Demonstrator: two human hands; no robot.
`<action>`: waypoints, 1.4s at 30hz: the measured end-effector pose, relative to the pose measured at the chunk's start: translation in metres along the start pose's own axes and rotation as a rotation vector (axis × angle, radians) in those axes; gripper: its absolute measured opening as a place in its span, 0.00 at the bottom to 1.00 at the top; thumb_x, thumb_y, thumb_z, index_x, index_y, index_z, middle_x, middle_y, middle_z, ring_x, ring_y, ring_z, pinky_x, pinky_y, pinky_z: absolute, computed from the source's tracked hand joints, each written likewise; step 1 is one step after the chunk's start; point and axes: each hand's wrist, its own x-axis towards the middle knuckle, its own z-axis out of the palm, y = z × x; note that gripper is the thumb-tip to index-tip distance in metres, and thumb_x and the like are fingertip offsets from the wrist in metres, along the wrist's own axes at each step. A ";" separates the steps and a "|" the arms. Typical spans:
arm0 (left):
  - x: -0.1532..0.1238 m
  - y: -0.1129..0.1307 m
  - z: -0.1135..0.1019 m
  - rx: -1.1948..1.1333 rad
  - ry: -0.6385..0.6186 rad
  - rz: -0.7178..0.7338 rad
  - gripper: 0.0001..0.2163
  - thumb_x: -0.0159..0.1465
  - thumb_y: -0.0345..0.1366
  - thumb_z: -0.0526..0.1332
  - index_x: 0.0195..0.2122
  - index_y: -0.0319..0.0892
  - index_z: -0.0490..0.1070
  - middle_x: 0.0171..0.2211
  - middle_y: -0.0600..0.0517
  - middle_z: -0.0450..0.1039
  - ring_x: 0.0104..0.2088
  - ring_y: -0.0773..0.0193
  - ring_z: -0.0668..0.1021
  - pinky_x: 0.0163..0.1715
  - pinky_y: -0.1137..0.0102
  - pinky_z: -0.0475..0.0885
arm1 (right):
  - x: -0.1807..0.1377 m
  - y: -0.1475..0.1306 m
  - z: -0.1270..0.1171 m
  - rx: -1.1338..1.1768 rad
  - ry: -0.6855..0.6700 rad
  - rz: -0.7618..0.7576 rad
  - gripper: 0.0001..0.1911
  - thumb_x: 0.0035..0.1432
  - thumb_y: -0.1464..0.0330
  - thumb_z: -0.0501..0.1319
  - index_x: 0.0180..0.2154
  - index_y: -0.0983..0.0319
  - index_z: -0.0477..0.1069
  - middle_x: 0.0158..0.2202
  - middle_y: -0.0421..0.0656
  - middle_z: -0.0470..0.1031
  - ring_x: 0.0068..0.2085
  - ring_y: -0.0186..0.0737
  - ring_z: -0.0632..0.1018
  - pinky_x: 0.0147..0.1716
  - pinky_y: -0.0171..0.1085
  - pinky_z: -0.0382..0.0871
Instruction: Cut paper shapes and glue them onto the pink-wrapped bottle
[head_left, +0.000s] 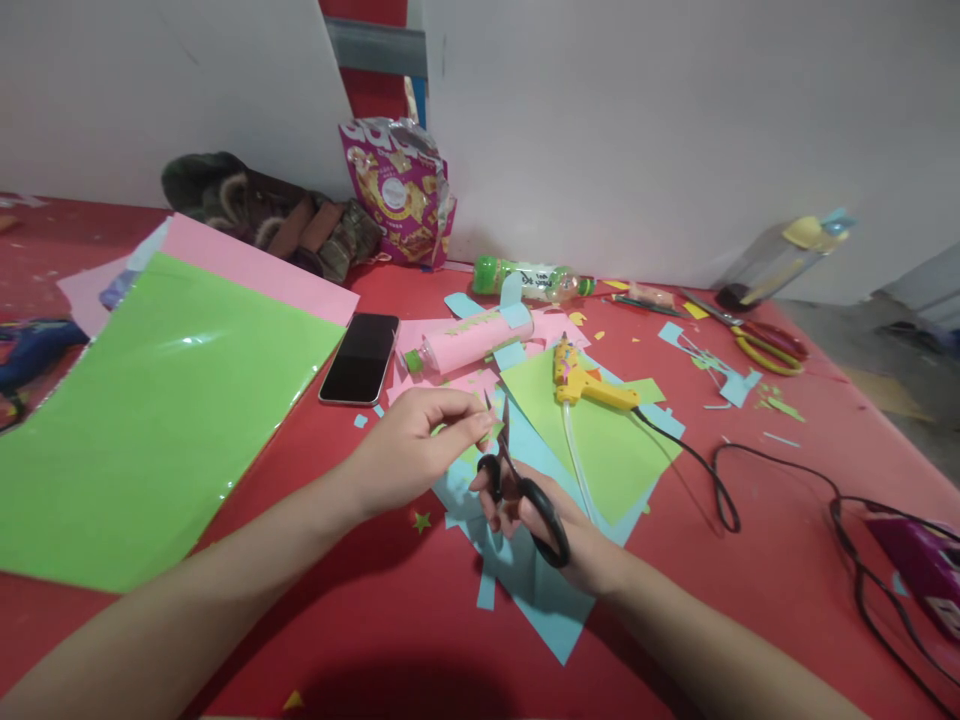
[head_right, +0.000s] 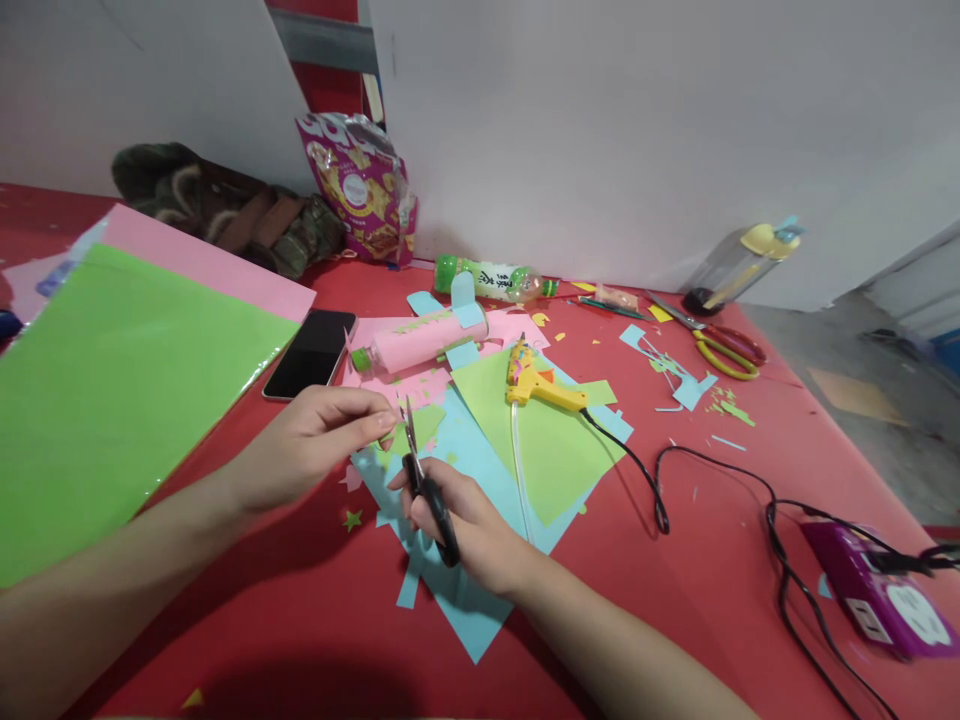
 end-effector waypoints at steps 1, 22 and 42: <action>0.001 0.000 -0.002 0.010 -0.025 -0.006 0.13 0.57 0.34 0.51 0.16 0.38 0.60 0.16 0.58 0.55 0.19 0.73 0.59 0.18 0.77 0.56 | 0.000 -0.001 0.000 0.009 -0.014 0.001 0.26 0.48 0.49 0.53 0.38 0.64 0.62 0.26 0.39 0.58 0.27 0.32 0.61 0.27 0.33 0.55; 0.005 0.003 -0.022 0.012 -0.368 -0.082 0.12 0.56 0.34 0.52 0.18 0.36 0.63 0.17 0.56 0.61 0.21 0.72 0.64 0.22 0.76 0.59 | -0.001 -0.006 0.000 -0.014 -0.085 0.018 0.26 0.47 0.48 0.54 0.34 0.66 0.63 0.24 0.38 0.57 0.25 0.32 0.59 0.24 0.33 0.52; 0.010 -0.015 -0.043 -0.090 -0.551 -0.045 0.10 0.54 0.33 0.56 0.18 0.35 0.66 0.16 0.56 0.63 0.19 0.74 0.63 0.20 0.79 0.59 | 0.001 -0.015 -0.006 -0.140 -0.136 0.155 0.27 0.42 0.48 0.57 0.27 0.68 0.66 0.21 0.38 0.61 0.22 0.28 0.60 0.22 0.31 0.53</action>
